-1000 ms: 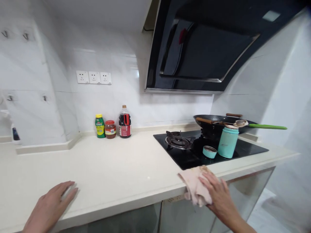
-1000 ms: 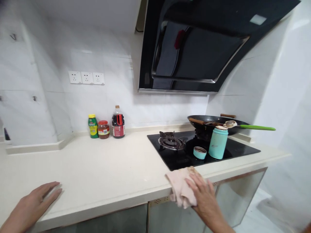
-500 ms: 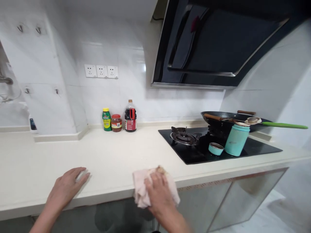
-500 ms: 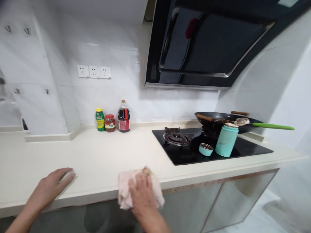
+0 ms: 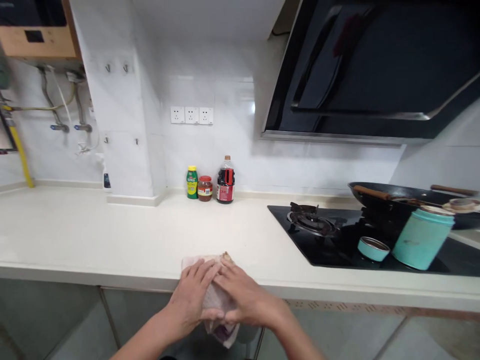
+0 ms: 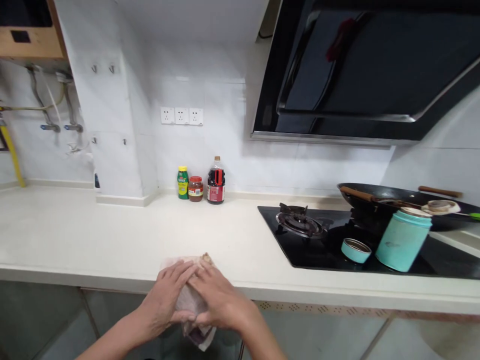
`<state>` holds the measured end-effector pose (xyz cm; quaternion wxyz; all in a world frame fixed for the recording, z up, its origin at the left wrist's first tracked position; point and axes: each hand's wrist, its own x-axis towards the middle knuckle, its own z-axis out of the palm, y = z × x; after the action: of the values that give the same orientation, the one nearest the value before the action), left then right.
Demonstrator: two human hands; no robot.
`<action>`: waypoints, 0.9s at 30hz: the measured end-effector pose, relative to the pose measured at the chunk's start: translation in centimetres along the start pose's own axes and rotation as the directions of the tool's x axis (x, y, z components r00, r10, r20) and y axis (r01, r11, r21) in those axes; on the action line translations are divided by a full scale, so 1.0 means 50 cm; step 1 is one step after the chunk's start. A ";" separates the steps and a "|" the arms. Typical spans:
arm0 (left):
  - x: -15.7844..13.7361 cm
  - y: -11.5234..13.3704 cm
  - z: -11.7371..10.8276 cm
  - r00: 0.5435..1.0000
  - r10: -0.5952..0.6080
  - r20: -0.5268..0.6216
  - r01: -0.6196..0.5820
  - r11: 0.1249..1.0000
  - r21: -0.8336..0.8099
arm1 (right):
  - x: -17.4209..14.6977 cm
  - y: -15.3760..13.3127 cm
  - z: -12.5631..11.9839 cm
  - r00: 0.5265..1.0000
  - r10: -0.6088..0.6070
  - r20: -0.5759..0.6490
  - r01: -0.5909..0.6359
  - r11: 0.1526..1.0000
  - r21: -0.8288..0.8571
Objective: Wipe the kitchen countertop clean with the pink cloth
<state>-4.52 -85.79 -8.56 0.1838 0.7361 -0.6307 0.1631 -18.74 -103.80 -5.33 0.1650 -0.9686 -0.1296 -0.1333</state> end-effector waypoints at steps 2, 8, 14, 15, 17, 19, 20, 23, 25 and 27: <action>0.012 0.021 -0.002 0.994 -0.083 0.075 0.078 0.994 0.075 | -0.051 0.052 -0.047 0.992 0.085 -0.097 -0.077 0.994 0.082; 0.085 0.117 0.039 0.928 -0.332 0.169 0.287 0.927 0.240 | -0.126 0.249 -0.105 0.712 0.391 -0.583 -0.479 0.878 0.003; 0.182 0.202 0.144 0.979 -0.174 0.110 0.142 0.958 0.247 | -0.135 0.356 -0.024 0.779 0.435 -0.451 -0.526 0.846 -0.092; 0.197 0.217 0.159 0.988 -0.128 0.085 0.102 0.960 0.261 | -0.141 0.373 -0.013 0.806 0.411 -0.425 -0.500 0.857 -0.120; 0.215 0.240 0.178 1.000 -0.021 0.009 0.017 0.940 0.342 | -0.158 0.411 0.000 0.856 0.341 -0.388 -0.434 0.882 -0.183; 0.214 0.251 0.175 0.993 0.096 -0.061 -0.062 0.903 0.425 | -0.178 0.451 0.009 0.893 0.261 -0.367 -0.361 0.902 -0.238; 0.206 0.250 0.165 0.986 0.148 -0.082 -0.096 0.889 0.448 | -0.187 0.469 0.012 0.903 0.225 -0.365 -0.332 0.906 -0.263; 0.161 0.220 0.115 0.971 0.224 -0.082 -0.171 0.894 0.414 | -0.209 0.510 0.020 0.918 0.128 -0.375 -0.265 0.902 -0.341; 0.121 0.177 0.077 0.980 0.193 -0.055 -0.161 0.918 0.361 | -0.217 0.525 0.026 0.926 0.067 -0.372 -0.215 0.902 -0.375; 0.074 0.115 0.040 0.990 0.142 -0.019 -0.128 0.940 0.317 | -0.220 0.532 0.031 0.922 0.057 -0.383 -0.208 0.907 -0.366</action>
<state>-9.63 -90.77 -8.20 0.0655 0.7074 -0.6418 0.2888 -20.82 -129.81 -17.64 -0.0062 -0.9468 0.0005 -0.3218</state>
